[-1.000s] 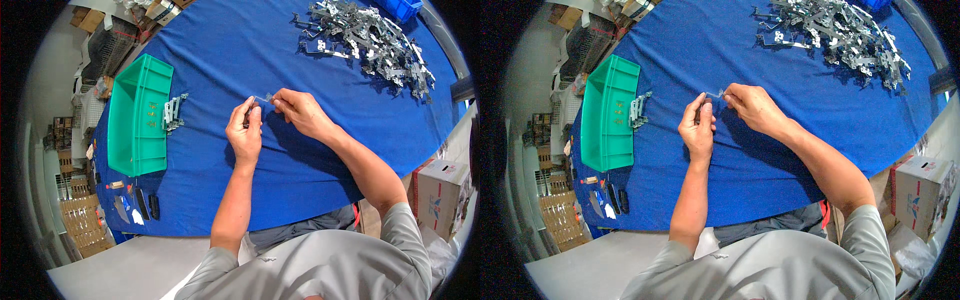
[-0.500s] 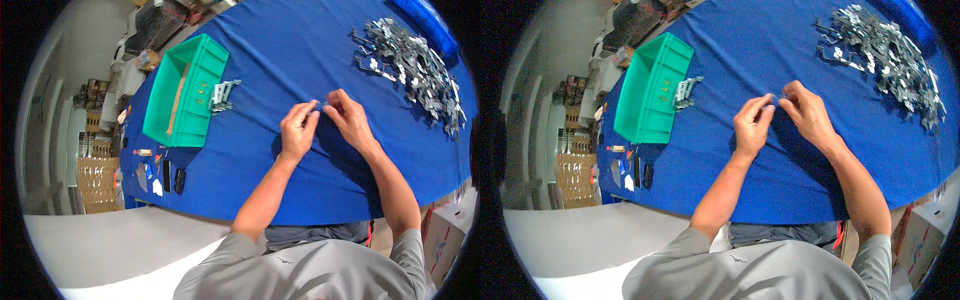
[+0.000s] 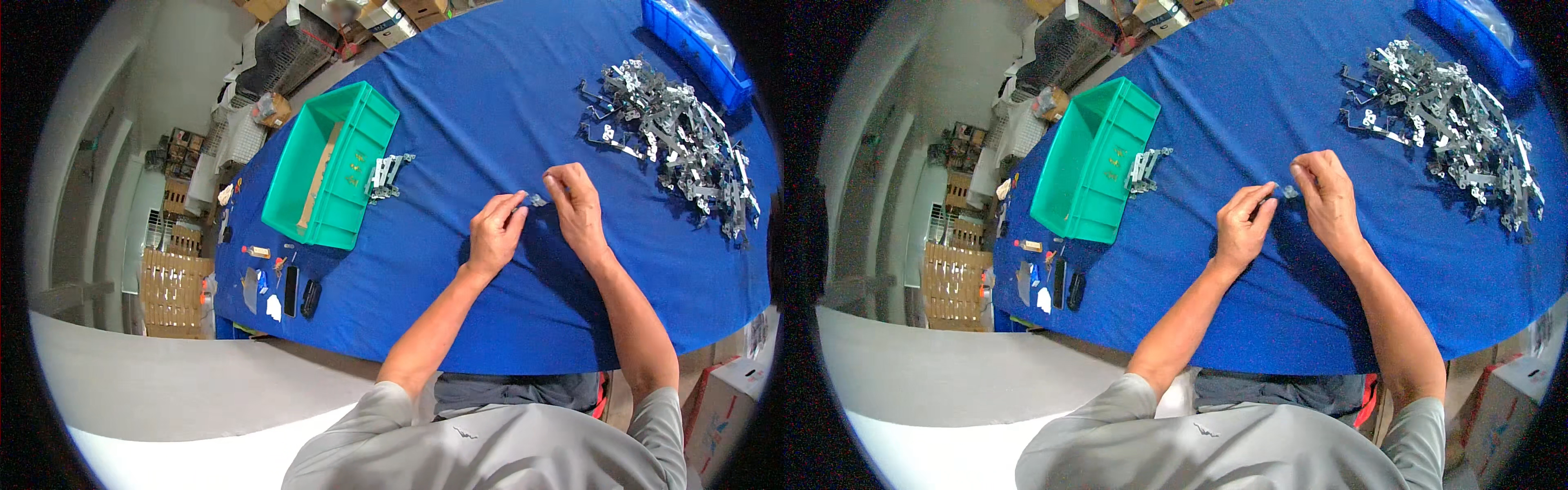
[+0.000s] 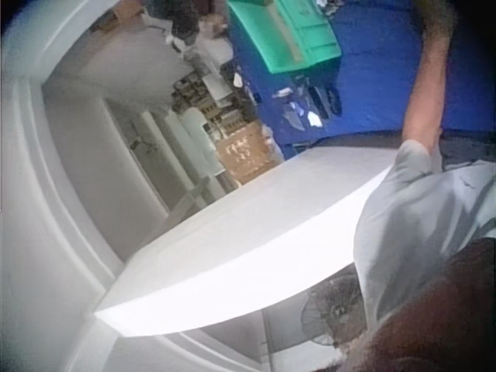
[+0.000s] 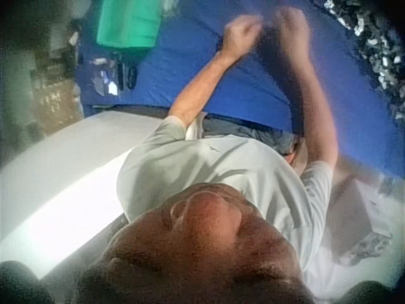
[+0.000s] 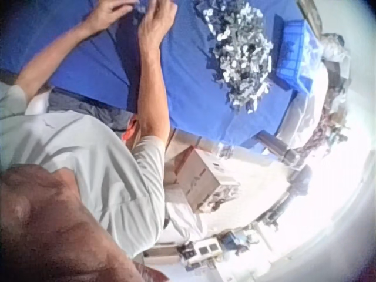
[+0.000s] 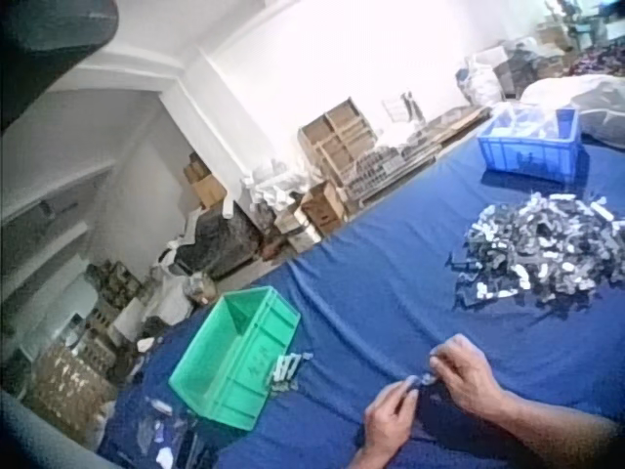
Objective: The person picks up a metal bracket and a pin from the table, fits the pin into the bracket by hand, and places the assembled part into a green bin.
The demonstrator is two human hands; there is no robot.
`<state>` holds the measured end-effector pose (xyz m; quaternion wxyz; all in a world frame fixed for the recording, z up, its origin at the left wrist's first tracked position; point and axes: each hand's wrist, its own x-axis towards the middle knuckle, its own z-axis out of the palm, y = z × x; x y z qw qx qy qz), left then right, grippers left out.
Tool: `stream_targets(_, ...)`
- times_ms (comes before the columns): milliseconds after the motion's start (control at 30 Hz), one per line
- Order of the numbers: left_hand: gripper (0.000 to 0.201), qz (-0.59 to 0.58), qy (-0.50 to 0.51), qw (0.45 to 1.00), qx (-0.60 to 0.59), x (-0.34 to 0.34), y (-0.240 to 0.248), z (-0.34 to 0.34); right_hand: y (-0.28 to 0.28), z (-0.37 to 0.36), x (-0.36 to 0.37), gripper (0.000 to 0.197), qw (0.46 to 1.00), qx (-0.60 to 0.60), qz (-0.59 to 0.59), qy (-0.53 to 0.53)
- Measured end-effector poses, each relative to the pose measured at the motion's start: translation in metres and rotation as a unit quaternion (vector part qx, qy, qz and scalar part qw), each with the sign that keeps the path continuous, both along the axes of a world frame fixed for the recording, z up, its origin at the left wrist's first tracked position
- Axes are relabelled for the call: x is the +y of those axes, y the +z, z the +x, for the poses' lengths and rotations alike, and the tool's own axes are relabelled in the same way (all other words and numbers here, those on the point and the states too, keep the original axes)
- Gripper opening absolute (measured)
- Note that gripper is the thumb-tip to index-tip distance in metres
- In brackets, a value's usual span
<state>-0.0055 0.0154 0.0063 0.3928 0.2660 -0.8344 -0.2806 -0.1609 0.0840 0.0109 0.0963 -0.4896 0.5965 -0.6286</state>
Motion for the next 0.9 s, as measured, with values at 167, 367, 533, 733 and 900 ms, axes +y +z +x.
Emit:
stream_targets(167, 0.018, -0.294, 0.098, 0.942, -0.131, -0.067, 0.017, 0.037, -0.021, -0.010, -0.004, 0.016, 0.997, -0.055, 0.025, -0.048)
stream_targets(367, 0.027, -0.350, 0.206, 0.877, -0.257, -0.166, -0.005, 0.137, -0.016, 0.001, -0.010, 0.015, 0.999, 0.005, 0.038, 0.000)
stream_targets(533, 0.035, -0.306, 0.258, 0.864, -0.305, -0.168, -0.004, 0.125, -0.015, -0.004, -0.002, 0.016, 0.998, -0.005, 0.063, 0.003)
stream_targets(733, 0.036, -0.163, 0.172, 0.964, -0.121, -0.096, 0.031, 0.074, -0.021, -0.003, -0.008, 0.018, 0.999, -0.018, 0.050, -0.013)
stream_targets(900, 0.057, 0.533, -0.373, 0.728, 0.215, 0.119, 0.112, -0.001, -0.018, -0.007, -0.004, 0.018, 0.998, -0.003, 0.061, -0.001)
